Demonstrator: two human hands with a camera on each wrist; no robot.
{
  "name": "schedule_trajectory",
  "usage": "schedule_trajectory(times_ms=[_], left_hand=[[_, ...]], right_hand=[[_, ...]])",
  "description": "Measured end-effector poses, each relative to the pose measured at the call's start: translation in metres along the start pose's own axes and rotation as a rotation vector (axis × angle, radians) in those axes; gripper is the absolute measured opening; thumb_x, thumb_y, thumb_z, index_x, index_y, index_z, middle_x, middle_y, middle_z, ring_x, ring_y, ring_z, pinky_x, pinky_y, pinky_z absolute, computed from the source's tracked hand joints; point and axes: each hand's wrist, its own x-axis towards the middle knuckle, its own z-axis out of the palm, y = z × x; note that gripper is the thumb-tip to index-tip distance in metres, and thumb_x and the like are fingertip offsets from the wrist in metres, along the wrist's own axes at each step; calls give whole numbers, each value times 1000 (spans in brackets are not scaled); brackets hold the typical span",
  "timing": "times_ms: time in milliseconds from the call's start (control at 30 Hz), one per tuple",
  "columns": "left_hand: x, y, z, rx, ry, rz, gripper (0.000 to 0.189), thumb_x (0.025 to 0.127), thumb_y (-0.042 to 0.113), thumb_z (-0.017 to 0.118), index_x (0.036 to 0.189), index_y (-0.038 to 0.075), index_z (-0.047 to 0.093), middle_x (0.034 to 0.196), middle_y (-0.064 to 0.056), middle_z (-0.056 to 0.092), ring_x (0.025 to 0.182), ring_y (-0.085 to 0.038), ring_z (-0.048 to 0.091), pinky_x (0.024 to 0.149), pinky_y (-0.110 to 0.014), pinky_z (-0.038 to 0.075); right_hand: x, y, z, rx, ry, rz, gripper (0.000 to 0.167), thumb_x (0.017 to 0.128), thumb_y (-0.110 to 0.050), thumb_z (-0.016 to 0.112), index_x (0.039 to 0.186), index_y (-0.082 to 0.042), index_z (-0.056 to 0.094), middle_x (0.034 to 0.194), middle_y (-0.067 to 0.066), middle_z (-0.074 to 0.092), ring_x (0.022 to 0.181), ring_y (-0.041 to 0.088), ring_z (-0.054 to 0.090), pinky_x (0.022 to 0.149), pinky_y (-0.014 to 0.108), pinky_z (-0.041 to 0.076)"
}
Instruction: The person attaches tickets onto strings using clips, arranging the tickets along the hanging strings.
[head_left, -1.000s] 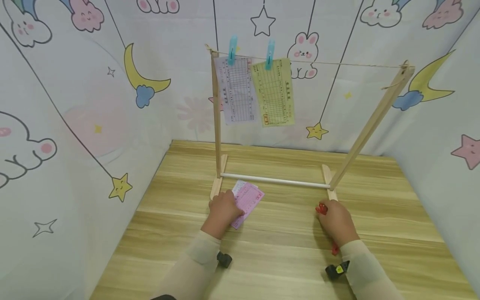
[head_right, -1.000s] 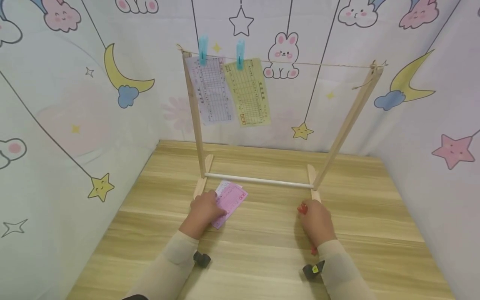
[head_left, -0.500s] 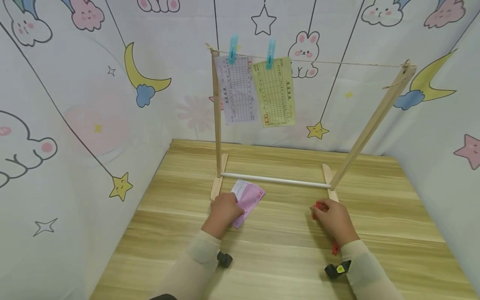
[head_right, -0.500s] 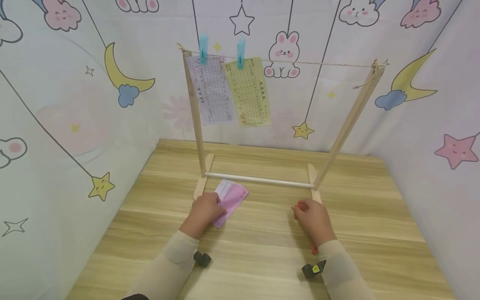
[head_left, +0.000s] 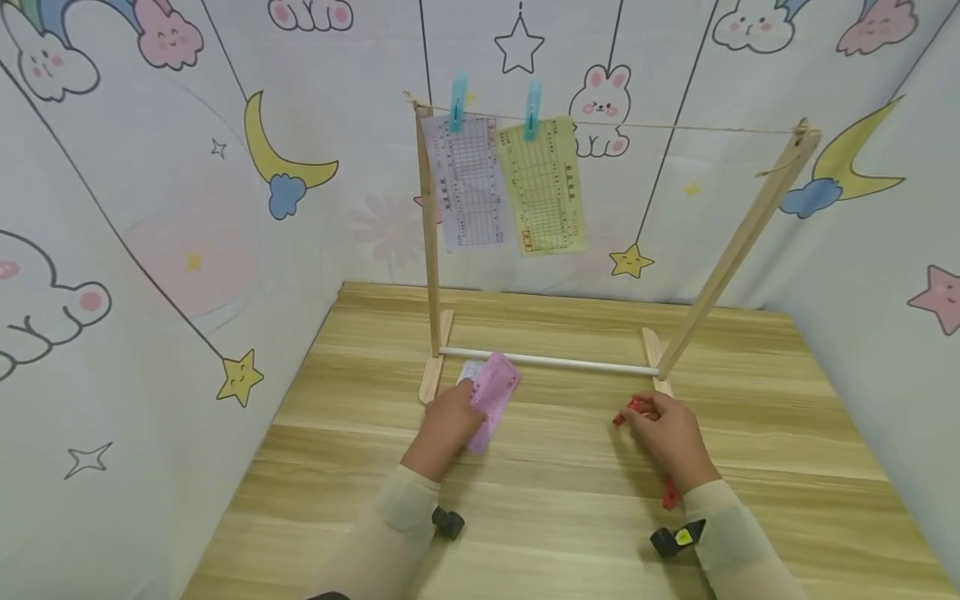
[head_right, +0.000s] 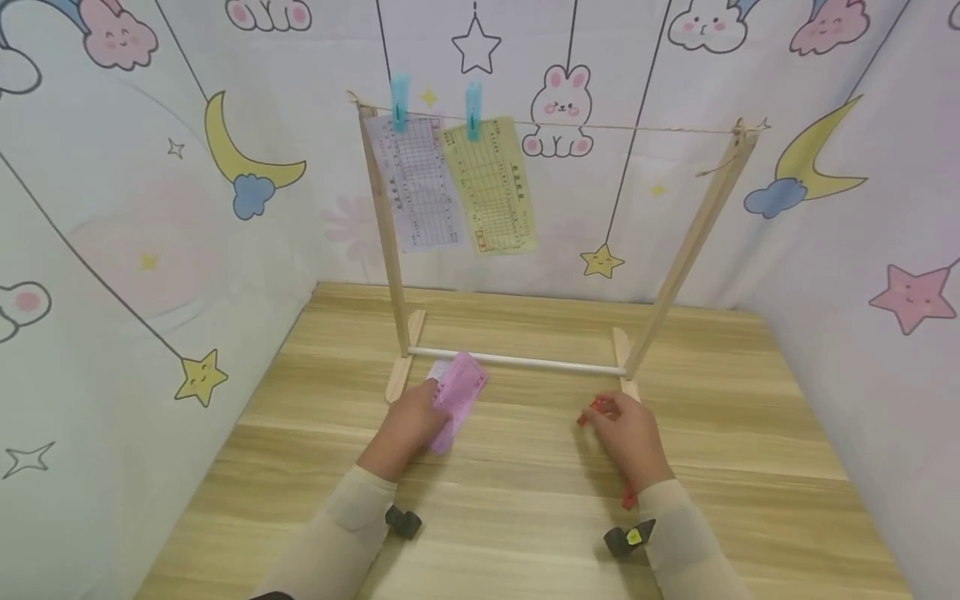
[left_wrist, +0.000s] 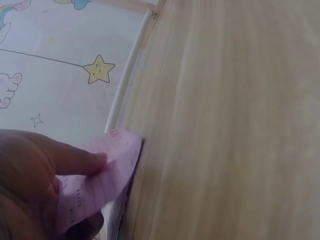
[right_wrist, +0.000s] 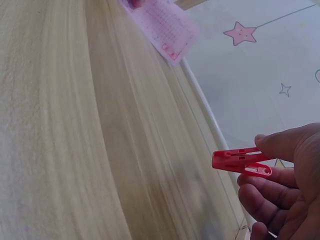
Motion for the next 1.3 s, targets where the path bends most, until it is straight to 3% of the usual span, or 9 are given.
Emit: schedule_trajectory(times_ms=[133,233,400,633,733,900,1067,1200,1300], left_hand=[[1,-1,-3,-59,21,62,13,97,14,64,106,6,68,89,-8,68,70,-19,61,60,-34,51],[1,0,-6,-41,69,127,12,97,13,63,86,10,63,74,-3,61,62,-17,55,56,-32,47],[-1,8,-15,-84,150,199,12,98,15,67,94,6,74,80,-5,70,62,-14,56,55,-29,48],[4,29,-34,-307,173,236,18,101,21,66,106,8,78,92,-3,75,70,-12,62,62,-28,53],[9,46,-47,-442,173,249,20,101,21,66,108,6,78,89,-3,74,72,-14,64,62,-29,55],[19,83,-71,-628,146,274,24,103,21,66,112,2,76,86,-7,73,73,-18,68,61,-30,59],[26,123,-91,-715,121,319,24,104,24,65,114,4,76,92,-7,75,79,-19,71,67,-32,60],[32,151,-101,-807,91,381,25,105,22,64,116,2,74,98,-10,76,85,-22,72,71,-35,61],[35,168,-106,-863,70,385,26,105,22,64,119,2,74,101,-11,76,88,-23,73,74,-36,62]], right_hand=[[-2,-5,-4,57,-21,39,52,98,-44,71,133,-5,67,113,8,75,104,23,66,85,34,51],[-3,-11,-10,79,-39,67,57,98,-48,71,135,-5,67,117,9,75,104,21,66,80,28,52],[0,-20,-26,121,-67,60,53,99,-42,71,136,-4,66,122,11,73,98,11,67,76,27,53],[8,-46,-65,200,-36,14,57,96,-43,74,136,-4,66,118,8,73,96,2,66,83,21,55],[13,-67,-87,180,7,-20,56,94,-48,75,132,-8,69,114,-2,73,100,5,62,78,19,51],[25,-112,-124,236,77,-139,49,93,-42,78,125,-7,72,109,-12,72,102,10,61,78,17,50],[36,-167,-161,211,178,-283,41,92,-31,81,123,-6,74,99,-11,76,91,12,64,75,14,51],[44,-206,-188,253,211,-373,36,91,-22,82,123,-6,75,102,-5,76,90,14,65,76,14,51],[50,-231,-203,272,222,-436,36,91,-18,82,124,-7,75,106,-2,76,89,15,64,78,14,52]])
